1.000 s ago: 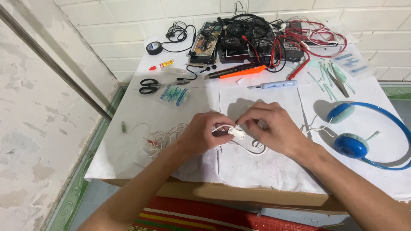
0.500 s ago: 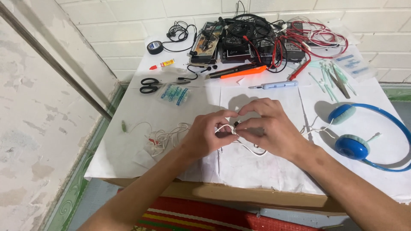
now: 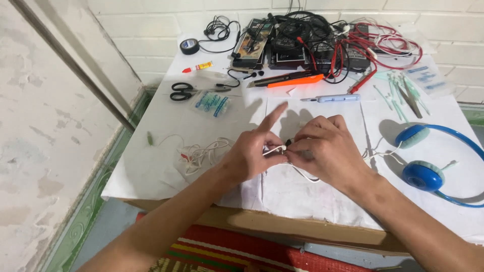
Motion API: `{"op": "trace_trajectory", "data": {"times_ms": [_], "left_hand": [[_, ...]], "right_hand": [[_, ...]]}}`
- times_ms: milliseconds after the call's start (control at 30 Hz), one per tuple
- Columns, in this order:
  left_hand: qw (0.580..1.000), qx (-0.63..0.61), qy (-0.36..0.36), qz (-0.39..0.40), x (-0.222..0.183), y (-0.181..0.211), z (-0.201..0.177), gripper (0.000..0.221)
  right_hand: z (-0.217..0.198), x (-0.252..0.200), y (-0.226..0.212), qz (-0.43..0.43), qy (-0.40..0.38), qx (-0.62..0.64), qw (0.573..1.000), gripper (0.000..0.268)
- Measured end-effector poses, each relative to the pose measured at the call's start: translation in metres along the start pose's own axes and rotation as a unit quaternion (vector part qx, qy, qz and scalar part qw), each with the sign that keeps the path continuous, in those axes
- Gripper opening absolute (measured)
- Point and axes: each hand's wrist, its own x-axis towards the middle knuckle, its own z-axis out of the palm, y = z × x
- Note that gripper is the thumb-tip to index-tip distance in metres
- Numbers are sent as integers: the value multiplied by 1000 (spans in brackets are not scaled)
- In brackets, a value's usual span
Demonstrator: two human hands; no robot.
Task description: Assembling a headset by mounting speakers and wiring onto a blue plastic headband using a utility knife and other hand tools.
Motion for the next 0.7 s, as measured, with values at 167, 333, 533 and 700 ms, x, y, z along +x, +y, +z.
{"op": "trace_trajectory", "data": {"times_ms": [167, 333, 533, 700], "left_hand": [[999, -28, -2, -16, 1, -7, 1, 124], [998, -55, -2, -13, 1, -8, 0, 121], [997, -71, 9, -4, 2, -21, 6, 114], [995, -98, 12, 19, 5, -34, 7, 101]], "right_hand": [[0, 3, -3, 5, -24, 28, 999, 11], [9, 2, 9, 2, -23, 34, 999, 13], [-12, -3, 7, -2, -12, 18, 1000, 19], [-13, -7, 8, -9, -39, 21, 999, 19]]}}
